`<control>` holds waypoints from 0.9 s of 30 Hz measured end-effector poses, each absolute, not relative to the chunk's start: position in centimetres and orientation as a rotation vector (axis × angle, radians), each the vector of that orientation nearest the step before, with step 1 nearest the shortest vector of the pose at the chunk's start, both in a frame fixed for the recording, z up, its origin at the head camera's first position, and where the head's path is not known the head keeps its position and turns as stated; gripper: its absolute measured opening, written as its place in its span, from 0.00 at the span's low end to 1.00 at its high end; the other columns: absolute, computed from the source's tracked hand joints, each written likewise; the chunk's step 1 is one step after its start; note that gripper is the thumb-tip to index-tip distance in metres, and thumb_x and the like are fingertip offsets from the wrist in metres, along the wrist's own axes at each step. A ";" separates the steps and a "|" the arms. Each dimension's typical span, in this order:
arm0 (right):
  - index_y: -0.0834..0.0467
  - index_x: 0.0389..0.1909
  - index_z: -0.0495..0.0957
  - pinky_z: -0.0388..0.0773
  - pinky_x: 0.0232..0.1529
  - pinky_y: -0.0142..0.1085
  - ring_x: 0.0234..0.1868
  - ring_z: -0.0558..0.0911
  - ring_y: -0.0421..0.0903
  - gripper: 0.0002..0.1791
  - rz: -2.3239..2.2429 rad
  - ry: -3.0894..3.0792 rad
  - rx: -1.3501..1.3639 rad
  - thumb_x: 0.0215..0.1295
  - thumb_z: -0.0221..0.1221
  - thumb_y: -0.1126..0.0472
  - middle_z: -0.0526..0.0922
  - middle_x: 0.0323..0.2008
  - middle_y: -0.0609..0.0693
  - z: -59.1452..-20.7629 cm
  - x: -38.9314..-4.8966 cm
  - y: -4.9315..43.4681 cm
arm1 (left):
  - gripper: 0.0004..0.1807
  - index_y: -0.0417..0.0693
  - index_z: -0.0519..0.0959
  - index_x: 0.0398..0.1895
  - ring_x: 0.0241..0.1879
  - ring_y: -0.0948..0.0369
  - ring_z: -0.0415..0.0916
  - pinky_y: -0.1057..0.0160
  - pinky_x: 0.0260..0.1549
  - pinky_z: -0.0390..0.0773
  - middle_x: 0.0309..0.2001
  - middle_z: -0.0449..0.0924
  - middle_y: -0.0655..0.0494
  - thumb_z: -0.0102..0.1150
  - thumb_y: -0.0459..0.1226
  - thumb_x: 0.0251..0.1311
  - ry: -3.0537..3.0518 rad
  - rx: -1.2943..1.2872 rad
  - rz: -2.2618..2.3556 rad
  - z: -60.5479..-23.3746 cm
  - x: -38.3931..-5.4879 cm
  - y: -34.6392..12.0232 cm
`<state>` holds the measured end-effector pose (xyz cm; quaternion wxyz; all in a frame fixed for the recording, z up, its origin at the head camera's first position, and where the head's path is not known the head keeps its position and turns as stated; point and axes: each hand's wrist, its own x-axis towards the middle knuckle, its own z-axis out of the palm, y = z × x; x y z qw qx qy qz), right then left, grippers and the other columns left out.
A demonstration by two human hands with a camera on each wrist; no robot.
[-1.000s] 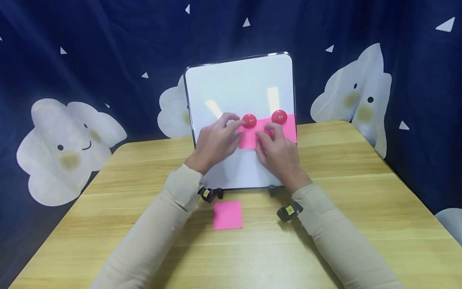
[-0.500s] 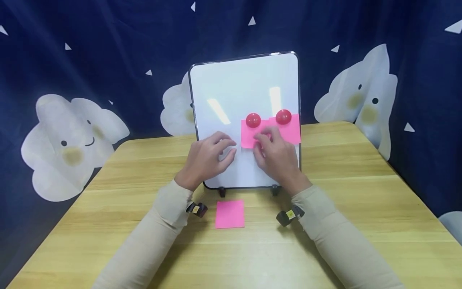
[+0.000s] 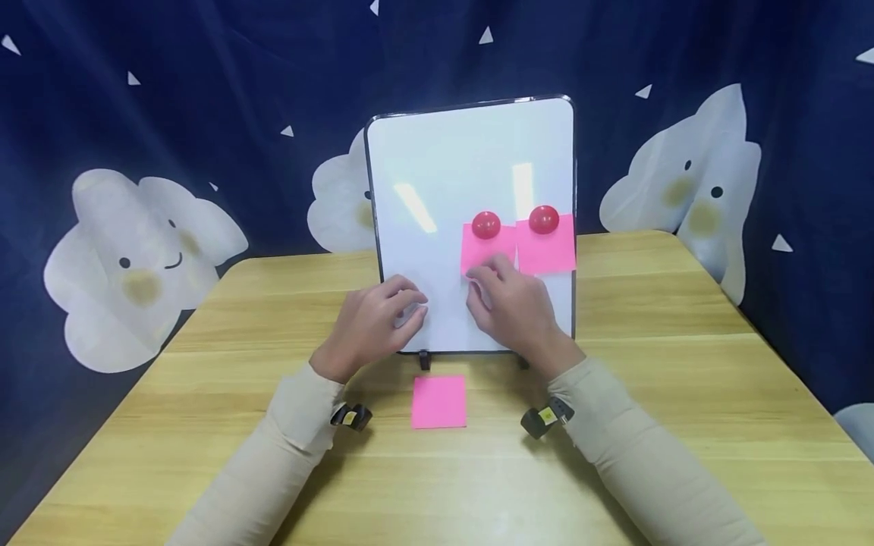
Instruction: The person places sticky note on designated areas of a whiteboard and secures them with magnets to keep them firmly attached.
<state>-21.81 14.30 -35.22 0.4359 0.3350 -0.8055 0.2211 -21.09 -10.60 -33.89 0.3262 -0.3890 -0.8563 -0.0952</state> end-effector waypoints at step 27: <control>0.53 0.38 0.86 0.75 0.32 0.32 0.28 0.75 0.36 0.05 0.658 -2.463 1.199 0.64 0.65 0.58 0.80 0.28 0.39 -36.5 -20.2 12.1 | 0.08 0.48 0.85 0.42 0.26 0.66 0.73 0.66 0.24 0.72 0.31 0.77 0.60 0.60 0.40 0.67 -2.403 -0.913 -0.645 -35.7 -20.6 -14.9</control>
